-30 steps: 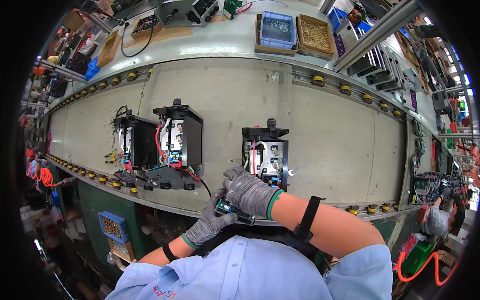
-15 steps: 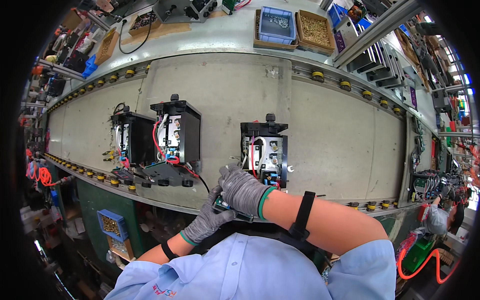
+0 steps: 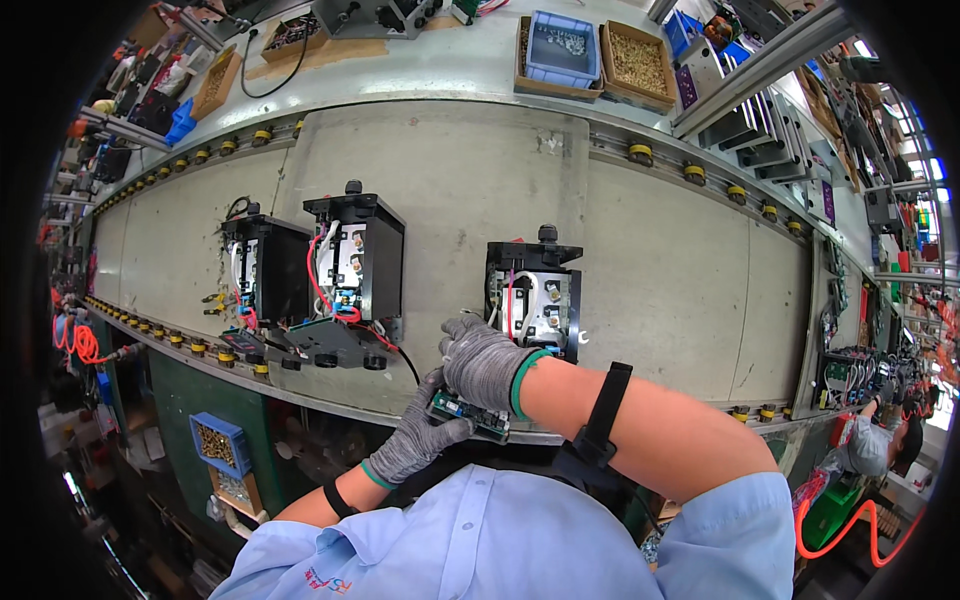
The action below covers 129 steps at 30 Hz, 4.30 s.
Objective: Assembling and inspecting internal components of portable welding machines on an assembly line.
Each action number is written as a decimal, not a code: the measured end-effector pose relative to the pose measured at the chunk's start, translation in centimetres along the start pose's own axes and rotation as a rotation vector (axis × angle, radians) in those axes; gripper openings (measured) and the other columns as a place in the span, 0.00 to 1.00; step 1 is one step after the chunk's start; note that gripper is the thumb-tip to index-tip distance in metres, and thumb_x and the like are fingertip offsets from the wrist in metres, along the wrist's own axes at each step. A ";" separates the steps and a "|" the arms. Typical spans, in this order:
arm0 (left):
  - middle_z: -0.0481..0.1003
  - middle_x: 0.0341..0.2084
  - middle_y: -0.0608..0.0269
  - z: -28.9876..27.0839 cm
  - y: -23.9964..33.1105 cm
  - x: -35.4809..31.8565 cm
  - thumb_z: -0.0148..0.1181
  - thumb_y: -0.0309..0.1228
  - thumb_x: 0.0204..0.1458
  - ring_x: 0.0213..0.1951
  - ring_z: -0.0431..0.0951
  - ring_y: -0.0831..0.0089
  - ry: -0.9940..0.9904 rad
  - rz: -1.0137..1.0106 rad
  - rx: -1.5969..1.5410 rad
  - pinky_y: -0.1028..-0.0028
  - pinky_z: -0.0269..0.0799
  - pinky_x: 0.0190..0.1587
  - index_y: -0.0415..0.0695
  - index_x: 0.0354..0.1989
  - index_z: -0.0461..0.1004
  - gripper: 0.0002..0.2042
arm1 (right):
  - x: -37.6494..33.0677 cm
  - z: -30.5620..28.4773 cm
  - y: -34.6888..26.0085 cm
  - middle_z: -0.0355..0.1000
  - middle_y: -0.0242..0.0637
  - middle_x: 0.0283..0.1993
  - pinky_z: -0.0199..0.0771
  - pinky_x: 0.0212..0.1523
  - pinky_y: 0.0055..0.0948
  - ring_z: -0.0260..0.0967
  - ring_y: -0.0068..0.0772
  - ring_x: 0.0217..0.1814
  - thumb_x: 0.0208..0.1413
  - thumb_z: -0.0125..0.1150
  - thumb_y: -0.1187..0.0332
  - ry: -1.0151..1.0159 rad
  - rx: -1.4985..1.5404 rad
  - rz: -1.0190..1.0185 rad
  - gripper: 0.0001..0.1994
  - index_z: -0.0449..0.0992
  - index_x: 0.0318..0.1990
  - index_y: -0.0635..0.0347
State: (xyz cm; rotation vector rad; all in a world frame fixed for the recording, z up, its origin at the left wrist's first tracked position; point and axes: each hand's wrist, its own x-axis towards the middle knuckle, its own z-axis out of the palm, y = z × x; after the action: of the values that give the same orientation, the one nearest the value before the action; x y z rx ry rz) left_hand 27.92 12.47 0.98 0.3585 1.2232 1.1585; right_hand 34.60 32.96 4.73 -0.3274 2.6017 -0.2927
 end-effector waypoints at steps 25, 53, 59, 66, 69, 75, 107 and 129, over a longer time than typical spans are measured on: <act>0.66 0.64 0.56 0.8 1.0 -0.5 0.83 0.41 0.46 0.65 0.68 0.68 0.018 -0.011 -0.103 0.64 0.64 0.70 0.41 0.76 0.51 0.53 | 4.8 0.5 1.1 0.82 0.36 0.57 0.74 0.62 0.44 0.75 0.45 0.63 0.46 0.76 0.55 -0.512 0.125 0.009 0.22 0.87 0.51 0.45; 0.66 0.65 0.55 0.6 0.1 -0.3 0.83 0.43 0.44 0.66 0.68 0.65 0.031 -0.020 -0.044 0.63 0.64 0.70 0.42 0.77 0.48 0.56 | 0.4 -0.7 -1.2 0.77 0.39 0.64 0.58 0.73 0.48 0.61 0.46 0.78 0.53 0.68 0.56 -0.127 0.008 -0.014 0.17 0.88 0.48 0.47; 0.67 0.63 0.55 0.4 0.9 -0.3 0.80 0.44 0.47 0.65 0.69 0.65 -0.006 -0.047 0.069 0.63 0.65 0.69 0.43 0.76 0.50 0.52 | -1.8 -4.5 -2.0 0.76 0.45 0.65 0.54 0.76 0.52 0.62 0.49 0.77 0.58 0.64 0.58 -0.010 -0.077 0.148 0.17 0.87 0.50 0.52; 0.70 0.60 0.55 0.5 3.3 -0.1 0.76 0.40 0.53 0.62 0.72 0.67 -0.097 -0.106 0.157 0.66 0.69 0.67 0.40 0.73 0.54 0.45 | -11.9 -3.4 -2.5 0.78 0.39 0.38 0.74 0.53 0.44 0.76 0.45 0.49 0.53 0.70 0.66 0.820 0.504 0.535 0.07 0.83 0.38 0.55; 0.69 0.61 0.55 0.1 4.0 0.4 0.77 0.46 0.50 0.62 0.71 0.66 -0.107 -0.147 0.296 0.66 0.68 0.67 0.39 0.74 0.53 0.49 | -15.0 1.8 -4.7 0.79 0.41 0.39 0.78 0.48 0.42 0.78 0.46 0.44 0.54 0.69 0.71 1.020 0.693 0.706 0.06 0.82 0.40 0.57; 0.67 0.64 0.55 -0.5 3.1 0.3 0.77 0.55 0.48 0.66 0.68 0.65 -0.132 -0.201 0.248 0.65 0.64 0.70 0.41 0.75 0.53 0.52 | -15.0 15.1 -7.1 0.80 0.43 0.40 0.79 0.47 0.45 0.79 0.48 0.43 0.55 0.72 0.66 0.864 0.899 1.064 0.11 0.81 0.45 0.56; 0.67 0.66 0.55 -1.4 1.3 0.2 0.76 0.41 0.51 0.68 0.70 0.62 -0.082 -0.246 0.187 0.58 0.66 0.71 0.45 0.77 0.53 0.47 | -12.7 13.2 -6.3 0.77 0.34 0.29 0.79 0.33 0.27 0.77 0.26 0.31 0.63 0.69 0.51 0.519 2.348 0.390 0.20 0.81 0.41 0.63; 0.65 0.67 0.55 -0.9 1.8 1.0 0.82 0.45 0.47 0.69 0.67 0.65 -0.148 -0.256 0.058 0.59 0.63 0.73 0.42 0.77 0.47 0.56 | -11.6 15.3 -6.7 0.75 0.34 0.34 0.76 0.33 0.27 0.74 0.25 0.32 0.63 0.70 0.61 0.573 2.761 0.259 0.16 0.81 0.51 0.64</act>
State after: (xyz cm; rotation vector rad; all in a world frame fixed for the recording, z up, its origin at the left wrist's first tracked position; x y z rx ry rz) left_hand 26.18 13.76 1.46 0.3149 1.1380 0.8628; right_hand 53.32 27.63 -1.30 1.0513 0.3333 -2.9991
